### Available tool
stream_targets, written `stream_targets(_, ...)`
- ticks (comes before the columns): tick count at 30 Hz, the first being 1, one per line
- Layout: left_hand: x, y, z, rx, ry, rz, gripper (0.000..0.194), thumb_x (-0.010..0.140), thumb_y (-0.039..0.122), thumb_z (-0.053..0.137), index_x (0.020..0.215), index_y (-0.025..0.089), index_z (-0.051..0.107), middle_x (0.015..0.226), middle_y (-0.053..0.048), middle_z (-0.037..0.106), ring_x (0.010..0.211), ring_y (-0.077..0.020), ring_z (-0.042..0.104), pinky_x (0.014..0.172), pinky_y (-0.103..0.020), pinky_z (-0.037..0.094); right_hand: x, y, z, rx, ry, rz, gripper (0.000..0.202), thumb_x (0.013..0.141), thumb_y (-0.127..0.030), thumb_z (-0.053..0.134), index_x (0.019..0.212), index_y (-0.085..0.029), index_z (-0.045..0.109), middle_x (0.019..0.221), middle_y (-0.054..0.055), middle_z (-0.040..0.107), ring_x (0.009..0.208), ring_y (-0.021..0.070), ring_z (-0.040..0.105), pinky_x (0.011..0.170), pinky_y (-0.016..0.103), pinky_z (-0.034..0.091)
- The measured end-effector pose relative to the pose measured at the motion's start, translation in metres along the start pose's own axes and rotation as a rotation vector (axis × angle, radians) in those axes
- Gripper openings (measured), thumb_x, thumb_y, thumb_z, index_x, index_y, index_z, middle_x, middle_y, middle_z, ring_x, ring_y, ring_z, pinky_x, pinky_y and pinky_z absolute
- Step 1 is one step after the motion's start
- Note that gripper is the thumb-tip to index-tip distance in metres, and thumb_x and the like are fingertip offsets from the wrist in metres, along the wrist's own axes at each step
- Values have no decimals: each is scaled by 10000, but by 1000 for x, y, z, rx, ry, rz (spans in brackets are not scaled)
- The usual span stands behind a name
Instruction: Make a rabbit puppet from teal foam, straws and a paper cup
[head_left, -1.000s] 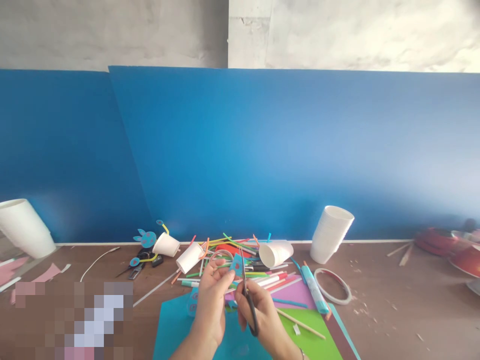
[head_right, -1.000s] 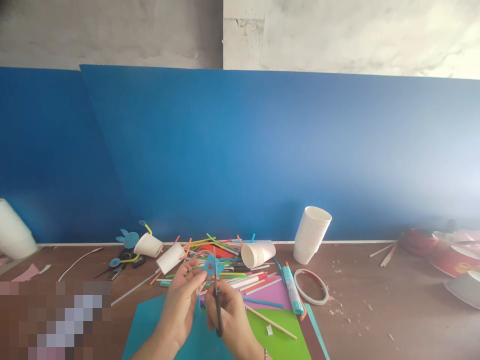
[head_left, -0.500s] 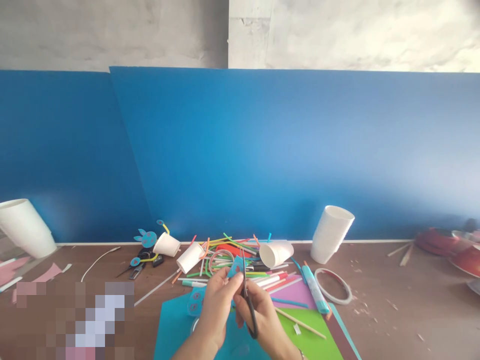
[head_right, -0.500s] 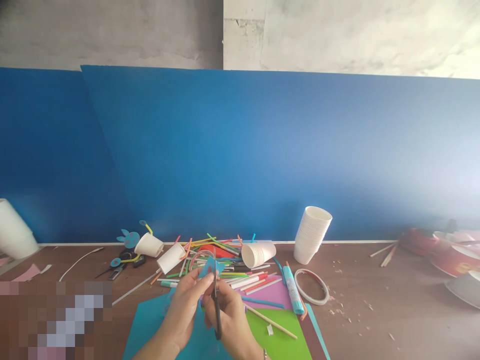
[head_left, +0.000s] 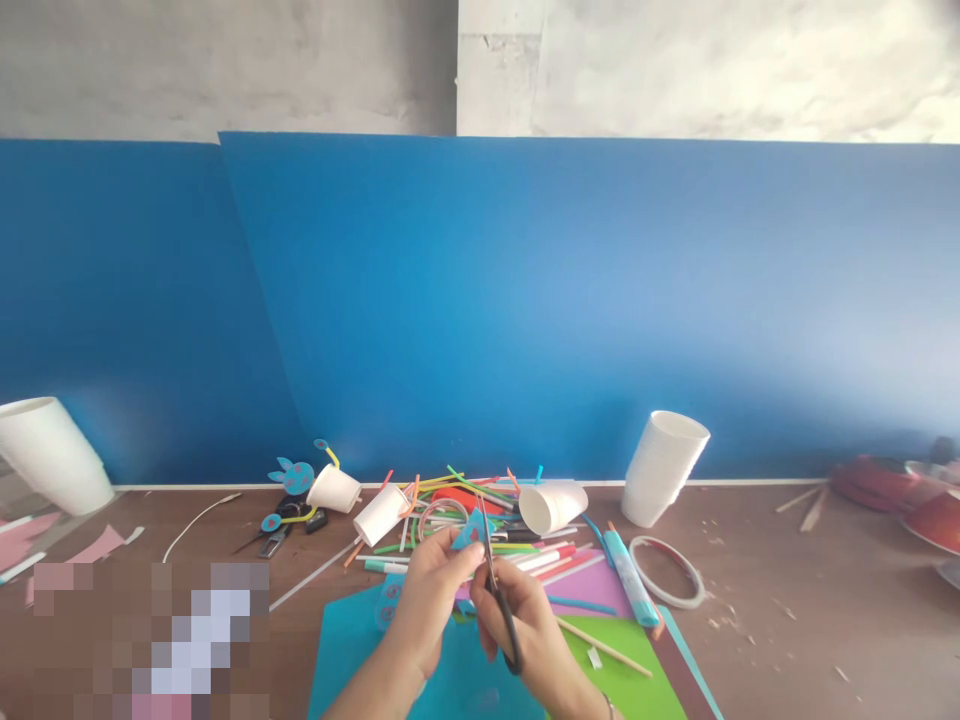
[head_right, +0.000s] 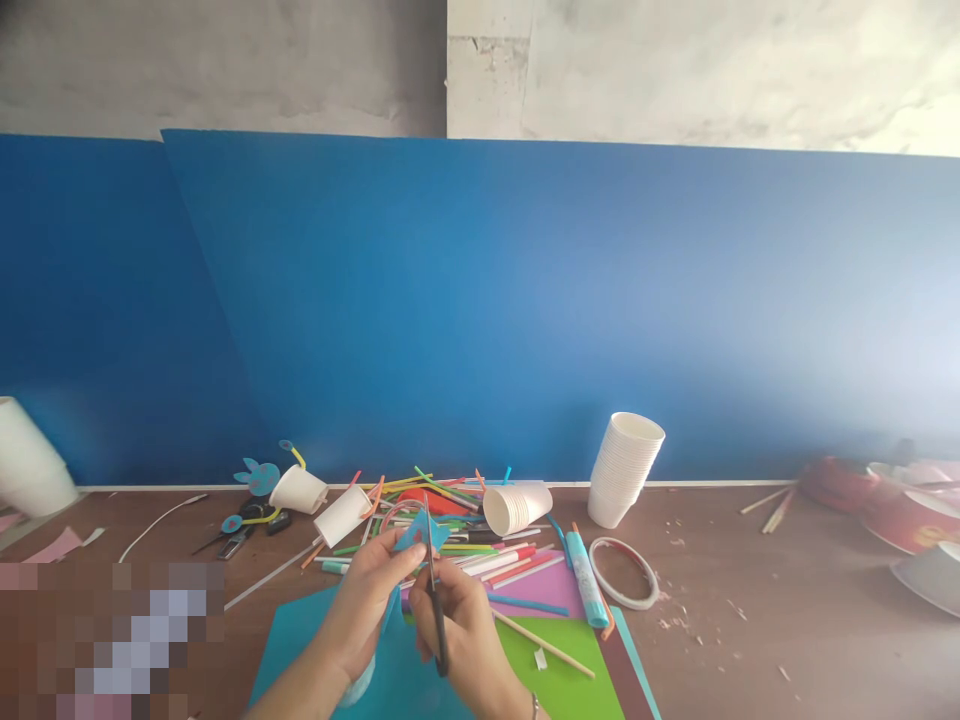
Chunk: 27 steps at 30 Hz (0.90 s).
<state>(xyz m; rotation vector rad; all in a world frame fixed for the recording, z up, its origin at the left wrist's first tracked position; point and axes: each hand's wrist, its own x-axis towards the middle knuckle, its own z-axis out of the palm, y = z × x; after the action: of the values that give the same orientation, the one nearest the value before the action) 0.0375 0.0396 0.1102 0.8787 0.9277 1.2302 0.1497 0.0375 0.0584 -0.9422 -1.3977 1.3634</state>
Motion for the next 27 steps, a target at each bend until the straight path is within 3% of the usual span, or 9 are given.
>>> stream_targets(6, 3, 6, -6, 38, -54, 0, 215, 668, 336, 718, 736, 161, 612, 732, -41, 666, 750, -202, 617, 684, -264, 457, 1, -2, -3, 1, -24, 27, 420, 749, -565, 615, 659, -182, 468, 400, -82, 422, 338, 58, 381, 369, 179, 283)
stream_targets(11, 6, 8, -12, 64, -119, 40, 173, 687, 307, 704, 708, 155, 626, 685, -19, 657, 697, -169, 590, 735, -270, 439, 2, -5, -5, -39, -35, 44, 422, 746, -574, 604, 658, -180, 482, 381, -75, 443, 334, 60, 375, 377, 186, 294)
stream_targets(16, 8, 7, -13, 85, -108, 29, 181, 673, 319, 714, 721, 157, 651, 687, -18, 657, 702, -171, 581, 744, -275, 431, 2, -2, -5, -35, -37, 51, 415, 746, -568, 607, 666, -180, 484, 380, -74, 452, 325, 59, 375, 370, 185, 286)
stream_targets(22, 6, 0, -7, 63, -15, 30, 219, 706, 362, 682, 797, 167, 641, 768, -41, 680, 782, -199, 612, 761, -278, 434, 2, 2, -5, 4, -36, 43, 393, 759, -541, 612, 681, -175, 490, 383, -77, 446, 333, 58, 382, 378, 180, 291)
stream_targets(27, 8, -3, -9, 65, -59, 20, 235, 680, 377, 703, 761, 169, 628, 762, -38, 682, 746, -203, 622, 707, -280, 459, 3, 0, -5, 12, -51, 53, 381, 747, -515, 637, 676, -170, 490, 430, -63, 479, 359, 62, 420, 380, 174, 298)
